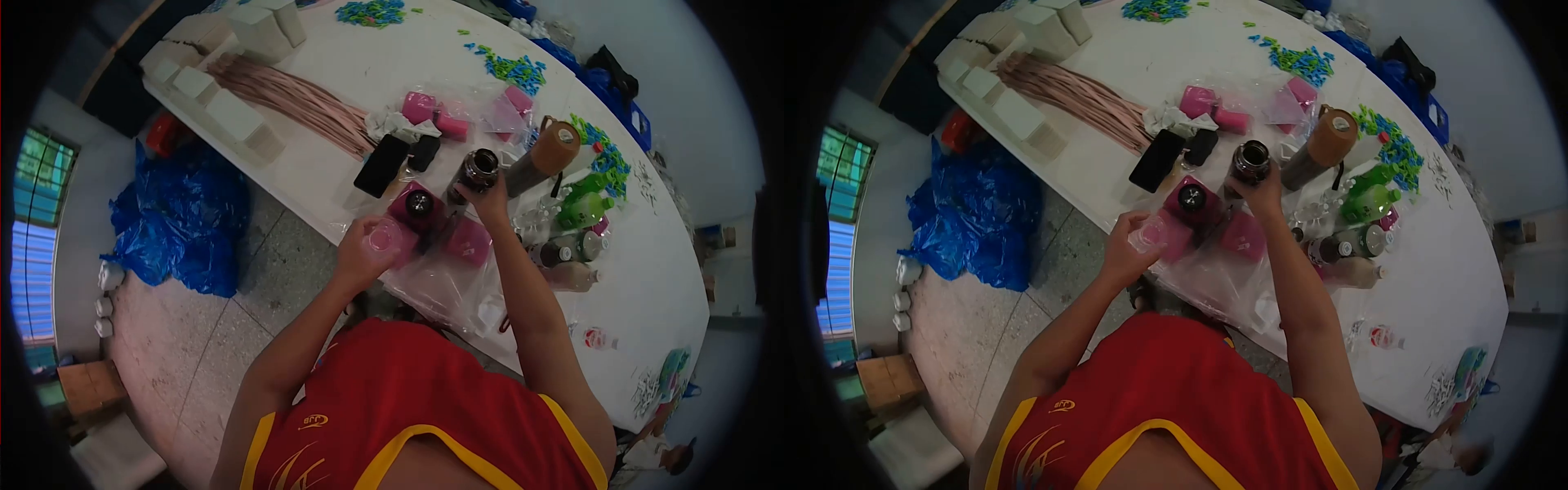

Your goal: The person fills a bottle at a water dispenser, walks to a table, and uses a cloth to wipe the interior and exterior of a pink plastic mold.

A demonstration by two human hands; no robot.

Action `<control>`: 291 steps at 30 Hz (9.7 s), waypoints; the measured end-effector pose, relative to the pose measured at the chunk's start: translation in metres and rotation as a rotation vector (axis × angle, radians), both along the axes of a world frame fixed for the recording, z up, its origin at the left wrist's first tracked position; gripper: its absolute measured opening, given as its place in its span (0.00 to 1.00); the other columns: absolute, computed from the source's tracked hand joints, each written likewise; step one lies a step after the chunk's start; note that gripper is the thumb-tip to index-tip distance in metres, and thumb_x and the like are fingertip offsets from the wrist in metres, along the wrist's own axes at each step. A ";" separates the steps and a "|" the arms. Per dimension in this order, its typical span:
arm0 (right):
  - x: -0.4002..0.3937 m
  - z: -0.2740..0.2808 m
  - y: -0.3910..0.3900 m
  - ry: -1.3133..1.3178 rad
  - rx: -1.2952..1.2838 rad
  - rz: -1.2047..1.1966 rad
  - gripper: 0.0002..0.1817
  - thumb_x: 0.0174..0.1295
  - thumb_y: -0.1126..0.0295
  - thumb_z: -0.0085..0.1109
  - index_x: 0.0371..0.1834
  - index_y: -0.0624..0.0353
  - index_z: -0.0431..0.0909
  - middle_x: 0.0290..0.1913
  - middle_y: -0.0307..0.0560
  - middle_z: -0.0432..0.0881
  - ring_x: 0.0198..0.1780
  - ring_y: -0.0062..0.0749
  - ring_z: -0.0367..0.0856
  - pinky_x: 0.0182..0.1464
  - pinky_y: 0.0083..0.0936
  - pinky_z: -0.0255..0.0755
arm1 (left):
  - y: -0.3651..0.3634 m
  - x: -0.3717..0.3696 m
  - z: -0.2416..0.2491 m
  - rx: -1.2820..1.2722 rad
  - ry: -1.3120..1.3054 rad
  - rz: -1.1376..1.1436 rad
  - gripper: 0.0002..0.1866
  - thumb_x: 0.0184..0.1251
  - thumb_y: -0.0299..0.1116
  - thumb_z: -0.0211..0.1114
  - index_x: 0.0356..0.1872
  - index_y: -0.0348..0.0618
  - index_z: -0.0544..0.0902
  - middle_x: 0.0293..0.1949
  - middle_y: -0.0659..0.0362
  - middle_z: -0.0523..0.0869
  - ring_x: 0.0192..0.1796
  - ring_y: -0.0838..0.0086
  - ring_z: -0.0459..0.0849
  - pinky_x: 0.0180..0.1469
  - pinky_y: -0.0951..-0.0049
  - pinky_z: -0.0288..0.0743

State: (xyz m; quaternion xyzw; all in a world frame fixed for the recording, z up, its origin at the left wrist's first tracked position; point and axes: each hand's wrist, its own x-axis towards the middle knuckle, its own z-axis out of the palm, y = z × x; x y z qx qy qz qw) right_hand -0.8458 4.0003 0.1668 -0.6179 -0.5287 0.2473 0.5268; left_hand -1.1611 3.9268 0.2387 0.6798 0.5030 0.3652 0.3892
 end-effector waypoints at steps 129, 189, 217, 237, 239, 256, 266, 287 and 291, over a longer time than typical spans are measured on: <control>-0.015 0.198 -0.233 -0.900 -0.827 0.186 0.39 0.30 0.62 0.76 0.53 0.56 0.72 0.47 0.50 0.79 0.50 0.48 0.80 0.53 0.39 0.69 | -0.027 0.115 0.009 0.259 0.031 -0.681 0.33 0.35 0.36 0.80 0.48 0.43 0.77 0.51 0.54 0.77 0.59 0.57 0.73 0.62 0.59 0.65; 0.042 0.030 -0.034 0.057 -0.210 0.154 0.44 0.36 0.71 0.83 0.61 0.62 0.70 0.55 0.46 0.80 0.57 0.31 0.78 0.61 0.30 0.72 | -0.029 0.037 -0.048 0.116 0.184 -0.231 0.19 0.54 0.34 0.73 0.45 0.41 0.79 0.43 0.51 0.80 0.47 0.56 0.79 0.50 0.61 0.72; 0.061 0.024 -0.062 0.231 -0.193 0.136 0.63 0.40 0.57 0.81 0.75 0.69 0.46 0.72 0.65 0.59 0.75 0.49 0.58 0.75 0.36 0.53 | 0.061 0.077 -0.003 0.167 0.170 -0.068 0.33 0.40 0.31 0.79 0.49 0.38 0.69 0.47 0.53 0.74 0.49 0.64 0.76 0.53 0.67 0.72; 0.041 0.096 -0.163 0.348 0.097 -0.060 0.33 0.58 0.71 0.66 0.67 0.62 0.65 0.70 0.53 0.63 0.72 0.37 0.62 0.72 0.34 0.58 | 0.041 -0.065 0.050 -0.211 0.755 -0.019 0.32 0.48 0.39 0.77 0.52 0.36 0.72 0.39 0.50 0.83 0.40 0.65 0.83 0.41 0.67 0.78; 0.037 0.100 -0.169 0.317 0.120 -0.056 0.31 0.59 0.73 0.65 0.66 0.62 0.66 0.69 0.53 0.64 0.71 0.37 0.63 0.72 0.33 0.59 | 0.060 -0.002 0.068 -0.144 0.555 -0.066 0.32 0.47 0.35 0.78 0.52 0.38 0.71 0.37 0.52 0.81 0.39 0.68 0.82 0.43 0.68 0.78; -0.001 0.100 -0.300 0.462 0.072 -0.292 0.27 0.55 0.82 0.58 0.61 0.63 0.68 0.64 0.51 0.68 0.60 0.34 0.76 0.62 0.31 0.70 | 0.112 0.215 0.080 0.453 0.637 -0.603 0.38 0.51 0.50 0.74 0.61 0.41 0.75 0.49 0.44 0.76 0.53 0.51 0.77 0.57 0.58 0.73; -0.057 0.128 -0.305 0.302 0.069 -0.336 0.22 0.56 0.81 0.59 0.56 0.65 0.71 0.61 0.52 0.70 0.53 0.33 0.81 0.56 0.29 0.77 | 0.120 0.205 0.060 0.439 0.497 -0.634 0.41 0.54 0.48 0.73 0.64 0.33 0.69 0.53 0.39 0.77 0.56 0.47 0.77 0.59 0.56 0.71; -0.318 0.060 -0.508 0.258 -0.477 -1.083 0.20 0.62 0.62 0.62 0.53 0.62 0.76 0.49 0.51 0.78 0.46 0.35 0.83 0.48 0.30 0.78 | 0.185 0.202 0.039 0.544 0.212 -0.529 0.45 0.63 0.54 0.67 0.69 0.27 0.61 0.63 0.32 0.70 0.65 0.45 0.71 0.67 0.55 0.65; -0.324 0.042 -0.552 0.202 -0.645 -1.056 0.22 0.61 0.59 0.62 0.53 0.62 0.77 0.50 0.54 0.78 0.47 0.40 0.82 0.49 0.33 0.77 | 0.118 0.144 0.088 0.544 -0.041 -0.387 0.29 0.71 0.46 0.60 0.62 0.32 0.69 0.56 0.42 0.77 0.54 0.52 0.78 0.54 0.59 0.74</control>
